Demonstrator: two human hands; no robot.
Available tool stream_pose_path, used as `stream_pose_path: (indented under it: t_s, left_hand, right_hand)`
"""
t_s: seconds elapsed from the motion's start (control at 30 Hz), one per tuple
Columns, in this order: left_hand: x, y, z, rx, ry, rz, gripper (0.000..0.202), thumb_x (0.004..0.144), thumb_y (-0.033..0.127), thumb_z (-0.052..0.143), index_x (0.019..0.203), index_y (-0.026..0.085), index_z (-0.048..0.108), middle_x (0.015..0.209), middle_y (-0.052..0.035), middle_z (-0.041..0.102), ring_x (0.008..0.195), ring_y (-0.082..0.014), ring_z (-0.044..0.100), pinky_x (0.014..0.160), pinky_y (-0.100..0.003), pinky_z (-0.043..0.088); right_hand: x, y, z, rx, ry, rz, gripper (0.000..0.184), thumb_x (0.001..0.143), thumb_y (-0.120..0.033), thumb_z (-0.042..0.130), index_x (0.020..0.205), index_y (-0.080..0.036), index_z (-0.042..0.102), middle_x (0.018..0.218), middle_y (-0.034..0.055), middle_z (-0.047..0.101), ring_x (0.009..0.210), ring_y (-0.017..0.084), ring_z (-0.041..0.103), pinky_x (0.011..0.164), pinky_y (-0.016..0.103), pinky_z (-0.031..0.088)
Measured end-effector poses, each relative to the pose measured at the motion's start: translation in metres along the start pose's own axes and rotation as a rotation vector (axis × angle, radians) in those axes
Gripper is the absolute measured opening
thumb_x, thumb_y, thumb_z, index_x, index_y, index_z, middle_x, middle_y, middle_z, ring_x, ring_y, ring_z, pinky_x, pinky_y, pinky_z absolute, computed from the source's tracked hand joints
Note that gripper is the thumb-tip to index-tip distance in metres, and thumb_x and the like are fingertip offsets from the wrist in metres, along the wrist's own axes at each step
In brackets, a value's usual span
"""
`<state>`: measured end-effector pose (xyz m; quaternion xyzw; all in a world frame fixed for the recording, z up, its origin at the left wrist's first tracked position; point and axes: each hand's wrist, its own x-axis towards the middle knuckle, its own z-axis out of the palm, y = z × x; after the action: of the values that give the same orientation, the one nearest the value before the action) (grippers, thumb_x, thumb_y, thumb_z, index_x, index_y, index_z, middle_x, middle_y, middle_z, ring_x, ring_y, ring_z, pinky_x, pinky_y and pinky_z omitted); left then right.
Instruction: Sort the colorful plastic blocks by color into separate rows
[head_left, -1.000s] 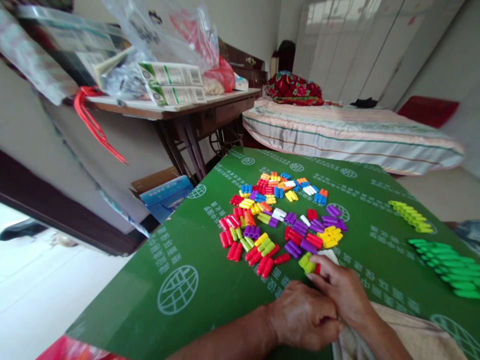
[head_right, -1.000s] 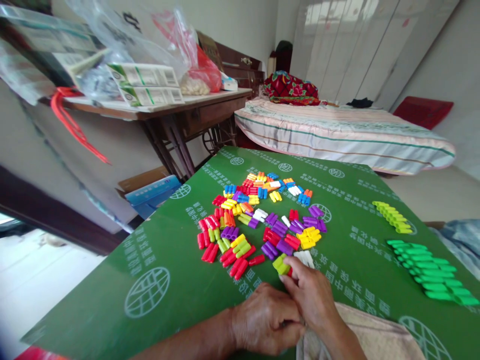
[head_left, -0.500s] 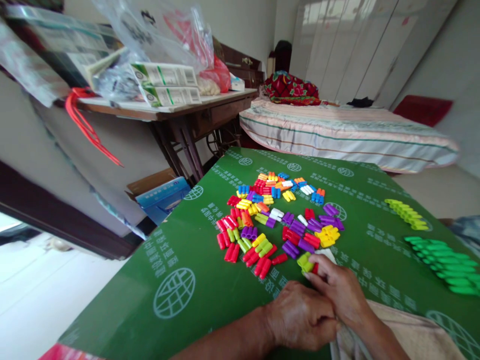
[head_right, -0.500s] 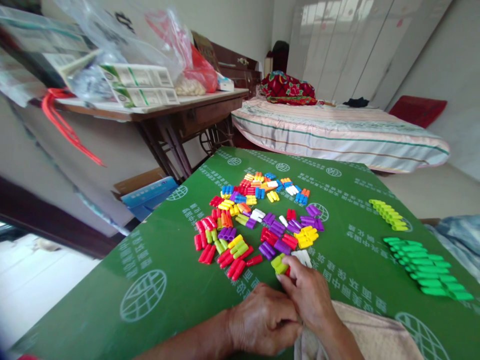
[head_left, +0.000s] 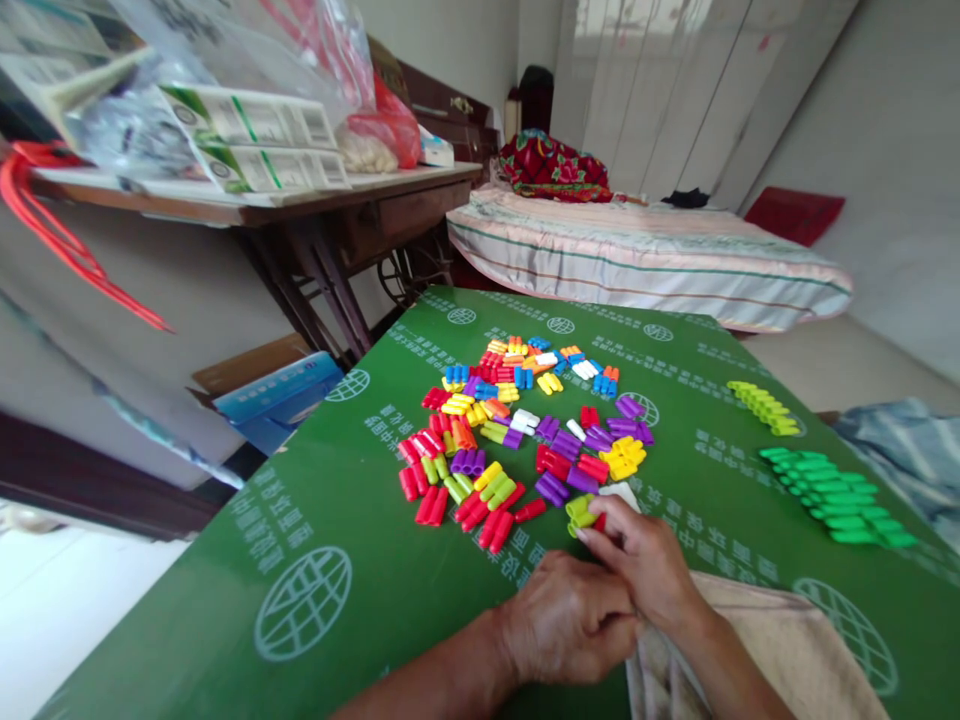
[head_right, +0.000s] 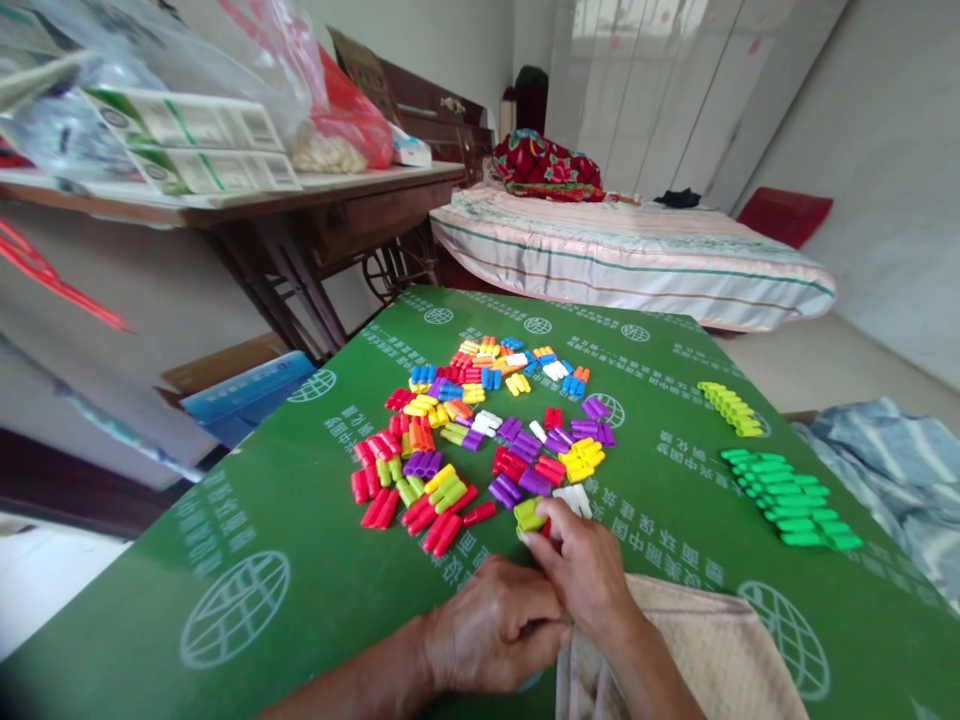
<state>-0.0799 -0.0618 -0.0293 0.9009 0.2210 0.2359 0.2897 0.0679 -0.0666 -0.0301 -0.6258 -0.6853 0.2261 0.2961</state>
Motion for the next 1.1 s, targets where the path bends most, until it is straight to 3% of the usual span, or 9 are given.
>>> stream_pose_path:
  t_s: [0.33,0.5,0.7,1.1]
  left_hand:
    - [0.000,0.000,-0.003,-0.075,0.015,-0.015,0.024,0.075,0.016,0.053,0.059,0.019,0.036,0.053,0.0064,0.040,0.050,-0.0068,0.034,0.049,-0.023,0.024]
    - [0.003,0.002,-0.008,-0.095,-0.031,-0.057,0.025,0.080,0.013,0.049,0.061,0.019,0.034,0.054,0.0068,0.038,0.049,-0.0060,0.033,0.050,-0.023,0.022]
    - [0.006,0.003,-0.013,-0.123,-0.031,-0.073,0.028,0.083,0.015,0.048,0.061,0.019,0.032,0.056,0.0063,0.040,0.051,-0.0054,0.036,0.050,-0.022,0.023]
    - [0.007,-0.003,-0.010,-0.133,-0.039,-0.062,0.029,0.084,0.016,0.048,0.059,0.018,0.032,0.054,0.0059,0.041,0.050,-0.0052,0.037,0.049,-0.022,0.023]
  right_hand:
    - [0.004,-0.003,0.000,0.021,0.007,0.027,0.019,0.082,-0.032,0.056,0.095,-0.021,0.065,0.056,-0.0048,0.054,0.052,0.012,0.048,0.052,0.022,0.033]
    - [0.010,-0.010,-0.003,0.039,0.001,0.029,0.012,0.077,-0.024,0.059,0.088,-0.022,0.064,0.056,-0.0062,0.052,0.052,0.010,0.046,0.054,0.021,0.031]
    - [0.012,-0.012,-0.003,0.069,0.037,0.038,0.006,0.075,-0.025,0.062,0.080,-0.023,0.063,0.055,-0.0070,0.052,0.052,0.010,0.044,0.054,0.021,0.029]
    - [0.014,-0.014,-0.004,0.055,0.036,0.017,0.017,0.073,-0.018,0.061,0.087,-0.025,0.067,0.061,-0.0062,0.060,0.053,0.010,0.046,0.054,0.021,0.030]
